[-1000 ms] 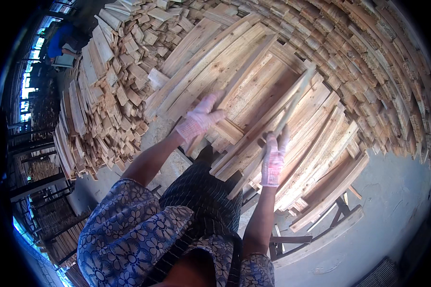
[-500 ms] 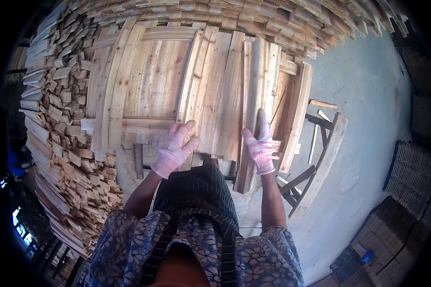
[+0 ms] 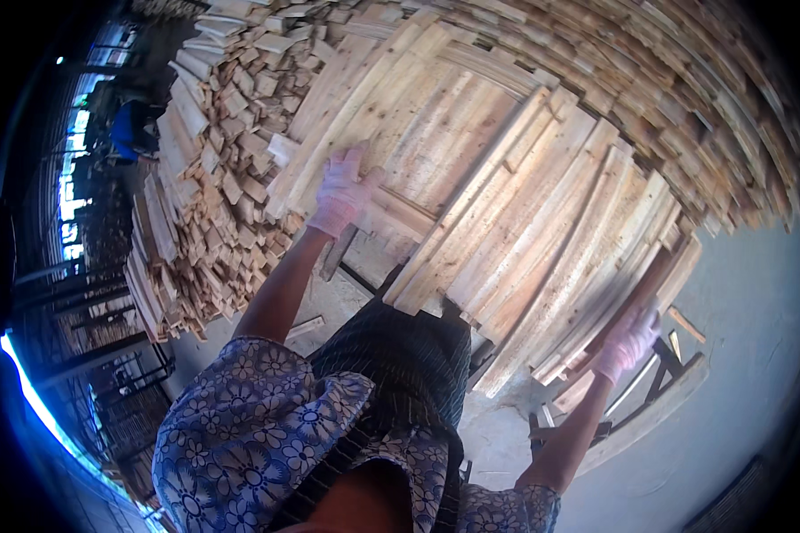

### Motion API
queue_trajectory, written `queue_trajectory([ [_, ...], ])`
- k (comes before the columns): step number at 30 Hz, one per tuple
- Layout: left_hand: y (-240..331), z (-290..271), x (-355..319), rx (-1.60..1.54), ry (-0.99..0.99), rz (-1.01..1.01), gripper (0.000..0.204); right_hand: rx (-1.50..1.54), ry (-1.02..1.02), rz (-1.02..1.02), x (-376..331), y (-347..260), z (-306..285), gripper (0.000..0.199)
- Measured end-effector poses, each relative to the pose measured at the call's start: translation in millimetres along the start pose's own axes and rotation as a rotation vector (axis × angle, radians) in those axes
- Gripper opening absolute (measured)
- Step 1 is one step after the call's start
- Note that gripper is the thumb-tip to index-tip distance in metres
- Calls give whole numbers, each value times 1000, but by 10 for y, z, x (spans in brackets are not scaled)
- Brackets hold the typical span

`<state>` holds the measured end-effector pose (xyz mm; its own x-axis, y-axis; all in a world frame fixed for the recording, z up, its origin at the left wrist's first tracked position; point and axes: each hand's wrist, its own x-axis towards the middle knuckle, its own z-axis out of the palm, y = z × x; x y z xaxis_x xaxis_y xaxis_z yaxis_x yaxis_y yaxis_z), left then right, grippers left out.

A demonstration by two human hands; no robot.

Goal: The person repeatedly picks up stacks of wooden planks from a pile and places them onto a metal rack. They wear pink gloves and handle the wood by hand, arranging the planks in neat layers on the rack throughout the video.

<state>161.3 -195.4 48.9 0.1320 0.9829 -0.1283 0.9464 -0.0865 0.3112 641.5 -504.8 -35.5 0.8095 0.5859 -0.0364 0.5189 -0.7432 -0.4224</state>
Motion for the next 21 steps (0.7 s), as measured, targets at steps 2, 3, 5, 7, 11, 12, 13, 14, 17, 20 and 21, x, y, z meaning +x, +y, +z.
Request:
queue_trajectory([
  [2,-439,-351,249,93,80,-115,71,-13,-3,295,52,-35,-331,66],
  [3,-671,-447,406,103,69,-154,71,195,-52,380,5,235,-243,69],
  [5,-1011,-509,558,110,38,-240,71,415,-156,449,-23,20,-157,77],
  [7,-844,-350,568,209,21,-204,75,449,-113,344,31,218,312,83],
  [11,-494,122,326,254,167,-126,82,285,-187,287,63,38,224,79],
  [12,-445,254,217,203,145,-78,80,271,-210,293,78,48,165,79],
  [13,-403,359,100,151,130,-33,79,159,-268,260,167,58,105,75],
  [14,-409,415,-44,113,120,-17,78,-232,-265,337,150,-665,-98,65],
  [17,-166,195,-101,180,82,35,67,-171,77,-110,108,-1271,84,56],
  [20,-686,23,93,-259,-94,119,59,211,-250,-245,-165,-2597,396,53],
  [21,-946,13,195,-394,15,163,50,273,-385,-261,-303,-3080,511,55],
])
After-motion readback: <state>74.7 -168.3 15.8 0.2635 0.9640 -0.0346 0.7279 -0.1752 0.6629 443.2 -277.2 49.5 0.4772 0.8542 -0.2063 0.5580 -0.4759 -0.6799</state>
